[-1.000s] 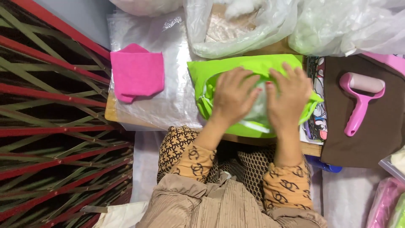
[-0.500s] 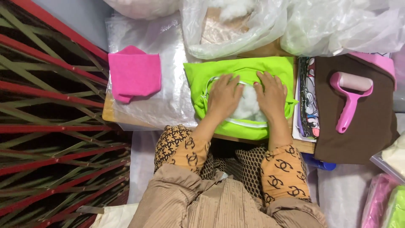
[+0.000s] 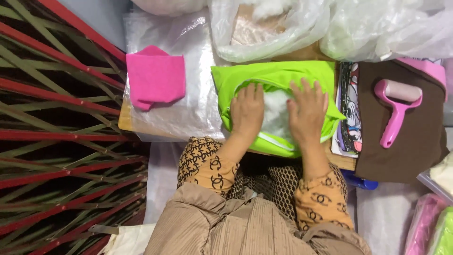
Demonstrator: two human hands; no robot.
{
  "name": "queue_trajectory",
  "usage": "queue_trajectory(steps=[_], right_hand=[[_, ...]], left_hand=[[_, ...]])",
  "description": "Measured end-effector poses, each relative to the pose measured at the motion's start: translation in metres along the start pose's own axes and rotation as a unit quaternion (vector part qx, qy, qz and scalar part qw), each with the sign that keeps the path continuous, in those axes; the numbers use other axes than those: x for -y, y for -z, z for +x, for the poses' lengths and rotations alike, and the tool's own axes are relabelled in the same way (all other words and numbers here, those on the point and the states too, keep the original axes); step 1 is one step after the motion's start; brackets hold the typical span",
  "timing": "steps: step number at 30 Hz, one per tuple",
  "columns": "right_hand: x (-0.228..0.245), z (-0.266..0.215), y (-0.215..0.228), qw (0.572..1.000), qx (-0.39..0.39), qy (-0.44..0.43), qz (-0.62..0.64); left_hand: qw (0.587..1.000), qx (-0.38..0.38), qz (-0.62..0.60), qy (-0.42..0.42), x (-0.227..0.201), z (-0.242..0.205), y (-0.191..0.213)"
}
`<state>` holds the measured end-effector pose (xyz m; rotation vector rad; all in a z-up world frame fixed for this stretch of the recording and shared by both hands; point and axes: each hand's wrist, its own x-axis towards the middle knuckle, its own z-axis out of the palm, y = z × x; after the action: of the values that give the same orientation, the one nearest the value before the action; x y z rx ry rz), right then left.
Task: Stuffing a green pillowcase with white fiber stuffing.
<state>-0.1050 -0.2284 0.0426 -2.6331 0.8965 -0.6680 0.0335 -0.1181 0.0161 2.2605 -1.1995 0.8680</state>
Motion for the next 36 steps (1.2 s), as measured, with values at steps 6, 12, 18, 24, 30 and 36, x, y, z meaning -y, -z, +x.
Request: queue_trajectory(steps=[6, 12, 18, 24, 30, 36], right_hand=[[0.014, -0.009, -0.036, 0.989, 0.075, 0.057, -0.114], [0.004, -0.002, -0.061, 0.985, 0.121, 0.005, -0.122], [-0.013, 0.011, -0.072, 0.975, 0.170, 0.005, -0.143], [0.009, -0.010, -0.020, 0.992, 0.111, 0.012, -0.051], [0.006, 0.010, 0.003, 0.999, -0.008, 0.046, -0.003], [0.026, 0.121, 0.026, 0.968, -0.050, 0.224, -0.102]], left_hand=[[0.982, -0.006, -0.174, -0.079, -0.029, 0.014, 0.043], [0.923, 0.363, -0.112, 0.054, -0.009, 0.003, -0.005], [0.930, 0.344, -0.112, 0.060, -0.005, -0.003, -0.028], [0.980, 0.149, -0.133, -0.005, -0.021, -0.016, -0.008], [0.988, 0.010, -0.156, -0.005, -0.016, 0.038, 0.036], [0.978, 0.166, -0.078, 0.102, 0.040, 0.112, -0.013]])
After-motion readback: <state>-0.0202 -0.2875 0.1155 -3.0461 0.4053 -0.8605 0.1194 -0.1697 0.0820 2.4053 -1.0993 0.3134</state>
